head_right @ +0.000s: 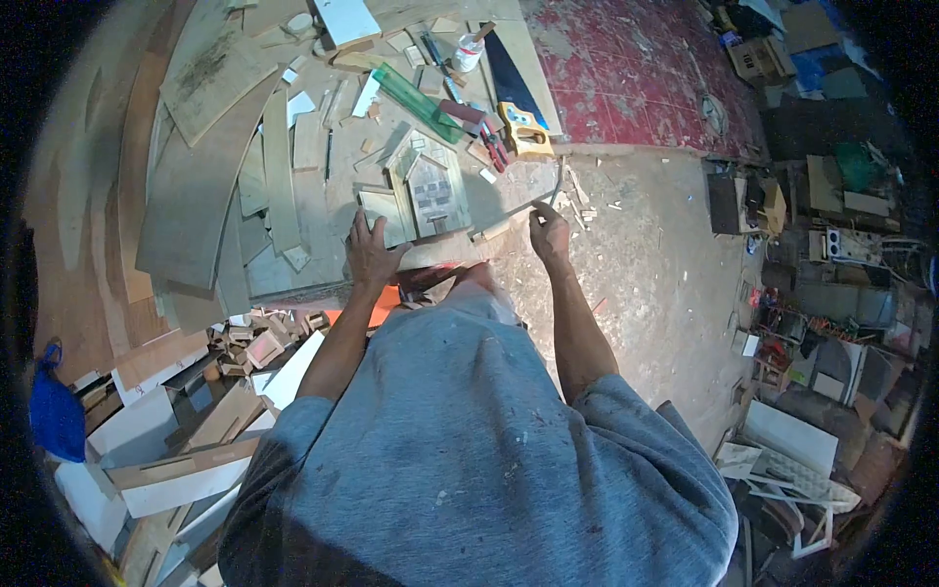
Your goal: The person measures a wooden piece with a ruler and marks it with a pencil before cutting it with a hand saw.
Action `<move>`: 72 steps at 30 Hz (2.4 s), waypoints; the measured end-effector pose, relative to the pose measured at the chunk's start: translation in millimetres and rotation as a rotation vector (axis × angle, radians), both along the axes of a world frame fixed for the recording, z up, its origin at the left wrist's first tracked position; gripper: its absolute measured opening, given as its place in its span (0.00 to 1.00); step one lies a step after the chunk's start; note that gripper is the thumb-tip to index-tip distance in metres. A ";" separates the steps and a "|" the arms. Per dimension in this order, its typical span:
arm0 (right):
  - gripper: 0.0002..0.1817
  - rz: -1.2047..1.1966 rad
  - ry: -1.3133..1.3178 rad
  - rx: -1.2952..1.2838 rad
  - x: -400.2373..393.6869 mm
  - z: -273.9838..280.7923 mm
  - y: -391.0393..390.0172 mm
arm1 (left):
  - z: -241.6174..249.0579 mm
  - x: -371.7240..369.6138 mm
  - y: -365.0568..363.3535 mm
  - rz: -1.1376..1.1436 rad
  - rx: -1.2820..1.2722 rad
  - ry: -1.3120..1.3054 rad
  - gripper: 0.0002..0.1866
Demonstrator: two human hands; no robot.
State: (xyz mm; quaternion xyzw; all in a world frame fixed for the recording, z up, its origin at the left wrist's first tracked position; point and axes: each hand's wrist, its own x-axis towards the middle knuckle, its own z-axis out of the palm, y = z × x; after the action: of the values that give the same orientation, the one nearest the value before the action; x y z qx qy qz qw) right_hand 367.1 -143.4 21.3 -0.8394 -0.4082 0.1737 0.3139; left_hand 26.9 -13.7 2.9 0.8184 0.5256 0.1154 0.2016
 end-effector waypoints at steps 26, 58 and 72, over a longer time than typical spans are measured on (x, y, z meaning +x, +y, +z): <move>0.17 0.571 -0.013 0.085 -124.8 27.5 126.2 | 1.2 0.6 -0.8 0.042 -0.018 -0.075 0.34; 0.22 -0.170 -0.029 0.011 -52.8 -5.3 98.4 | 11.0 -7.3 3.3 0.059 -0.121 -0.155 0.30; 0.19 0.005 0.165 0.071 -34.3 -10.0 14.0 | -53.1 -54.2 53.5 0.411 -0.451 -0.790 0.22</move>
State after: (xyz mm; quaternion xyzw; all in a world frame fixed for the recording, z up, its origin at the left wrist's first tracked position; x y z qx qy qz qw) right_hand 332.8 -129.5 11.3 -0.8095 -0.3891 0.2285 0.3755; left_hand -27.3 39.7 -50.2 0.5277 0.5715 0.3371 0.5304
